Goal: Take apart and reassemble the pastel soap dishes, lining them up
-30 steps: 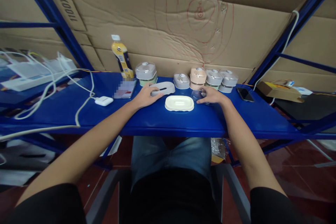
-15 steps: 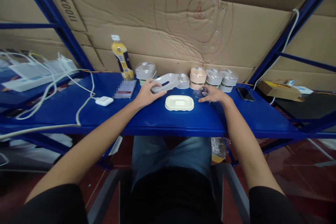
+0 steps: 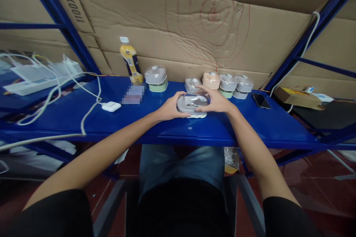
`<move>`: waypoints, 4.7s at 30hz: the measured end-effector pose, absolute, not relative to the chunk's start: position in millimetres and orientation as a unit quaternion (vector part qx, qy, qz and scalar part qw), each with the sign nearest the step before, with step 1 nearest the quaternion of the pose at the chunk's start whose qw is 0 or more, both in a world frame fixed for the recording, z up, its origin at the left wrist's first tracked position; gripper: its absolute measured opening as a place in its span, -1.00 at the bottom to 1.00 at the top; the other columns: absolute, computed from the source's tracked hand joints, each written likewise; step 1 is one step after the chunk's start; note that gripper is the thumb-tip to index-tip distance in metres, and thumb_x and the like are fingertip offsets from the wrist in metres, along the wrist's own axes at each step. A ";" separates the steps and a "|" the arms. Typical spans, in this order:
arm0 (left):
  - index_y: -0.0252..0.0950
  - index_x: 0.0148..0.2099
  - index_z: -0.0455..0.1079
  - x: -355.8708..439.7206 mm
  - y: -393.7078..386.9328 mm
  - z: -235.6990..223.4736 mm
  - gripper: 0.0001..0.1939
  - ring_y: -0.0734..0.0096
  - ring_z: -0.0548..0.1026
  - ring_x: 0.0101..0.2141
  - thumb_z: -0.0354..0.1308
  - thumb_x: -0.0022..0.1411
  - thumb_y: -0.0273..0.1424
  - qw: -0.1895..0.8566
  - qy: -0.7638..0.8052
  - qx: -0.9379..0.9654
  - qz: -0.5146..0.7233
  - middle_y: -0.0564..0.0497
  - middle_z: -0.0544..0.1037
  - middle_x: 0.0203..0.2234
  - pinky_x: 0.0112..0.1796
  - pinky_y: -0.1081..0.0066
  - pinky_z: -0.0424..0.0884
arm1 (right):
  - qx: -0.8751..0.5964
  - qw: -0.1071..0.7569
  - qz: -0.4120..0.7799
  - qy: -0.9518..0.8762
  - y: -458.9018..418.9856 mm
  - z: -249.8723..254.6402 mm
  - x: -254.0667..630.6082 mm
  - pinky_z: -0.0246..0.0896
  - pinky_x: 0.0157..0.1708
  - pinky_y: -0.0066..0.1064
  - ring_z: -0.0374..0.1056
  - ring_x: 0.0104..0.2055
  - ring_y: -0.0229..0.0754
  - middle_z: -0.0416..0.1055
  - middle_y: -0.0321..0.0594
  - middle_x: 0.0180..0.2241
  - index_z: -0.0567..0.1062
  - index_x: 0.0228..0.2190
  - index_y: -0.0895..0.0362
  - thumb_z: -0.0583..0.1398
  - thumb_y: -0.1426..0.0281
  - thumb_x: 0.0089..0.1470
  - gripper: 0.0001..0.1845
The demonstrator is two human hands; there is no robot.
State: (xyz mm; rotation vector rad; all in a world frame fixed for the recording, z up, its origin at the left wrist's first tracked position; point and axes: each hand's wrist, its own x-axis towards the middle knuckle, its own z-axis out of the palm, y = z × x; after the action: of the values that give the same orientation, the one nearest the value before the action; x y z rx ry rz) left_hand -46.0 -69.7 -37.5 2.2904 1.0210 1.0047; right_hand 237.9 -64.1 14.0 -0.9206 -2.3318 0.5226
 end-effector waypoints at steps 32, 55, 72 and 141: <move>-0.29 0.47 0.12 -27.8 -36.0 -9.4 0.06 -0.43 0.38 0.42 0.58 0.18 0.01 0.132 0.551 0.666 0.486 -0.45 0.41 0.39 0.40 -0.24 0.33 | -0.473 0.503 0.095 -0.717 -39.3 4.9 260.2 0.35 0.38 0.14 0.49 0.29 0.22 0.60 0.05 0.21 0.57 0.22 0.01 -0.07 -0.30 0.45 -0.18; -0.25 0.30 0.44 58.3 53.2 -2.8 -0.50 -0.20 0.50 0.39 0.04 0.59 -0.01 0.261 0.602 0.576 0.487 -0.38 0.58 0.32 0.37 -0.02 0.35 | -0.607 0.584 0.002 -0.540 -3.7 -7.9 301.6 0.34 0.19 0.02 0.47 0.04 0.11 0.57 -0.03 -0.14 0.47 -0.24 0.02 0.04 0.01 0.49 -0.58; -0.52 0.62 0.00 -41.1 30.8 29.0 0.21 -0.59 -0.16 0.61 0.54 0.23 -0.07 -0.018 0.699 0.520 0.492 -0.60 -0.03 0.62 0.49 -0.52 -0.20 | -0.571 0.625 0.018 -0.532 -11.0 -7.0 288.4 0.34 0.19 0.07 0.46 -0.02 0.08 0.56 -0.10 -0.23 0.42 -0.33 0.01 0.10 0.05 0.43 -0.63; -0.17 -0.11 0.64 -99.4 -21.1 -44.1 -0.46 -0.14 0.57 0.16 0.39 0.14 0.17 0.108 0.474 0.814 0.317 -0.15 0.52 0.04 0.35 -0.14 0.43 | -0.532 0.220 0.262 -0.774 -33.4 -6.3 311.6 0.48 0.32 0.25 0.57 0.26 0.35 0.60 0.16 0.24 0.61 0.21 0.12 0.67 0.12 -0.32 0.03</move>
State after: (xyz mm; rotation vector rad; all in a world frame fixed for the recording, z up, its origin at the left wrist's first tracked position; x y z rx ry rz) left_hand -99.4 -21.1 -44.1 2.3952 1.3942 0.9330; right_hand 311.6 -33.4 -6.3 -1.4709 -2.1416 0.7251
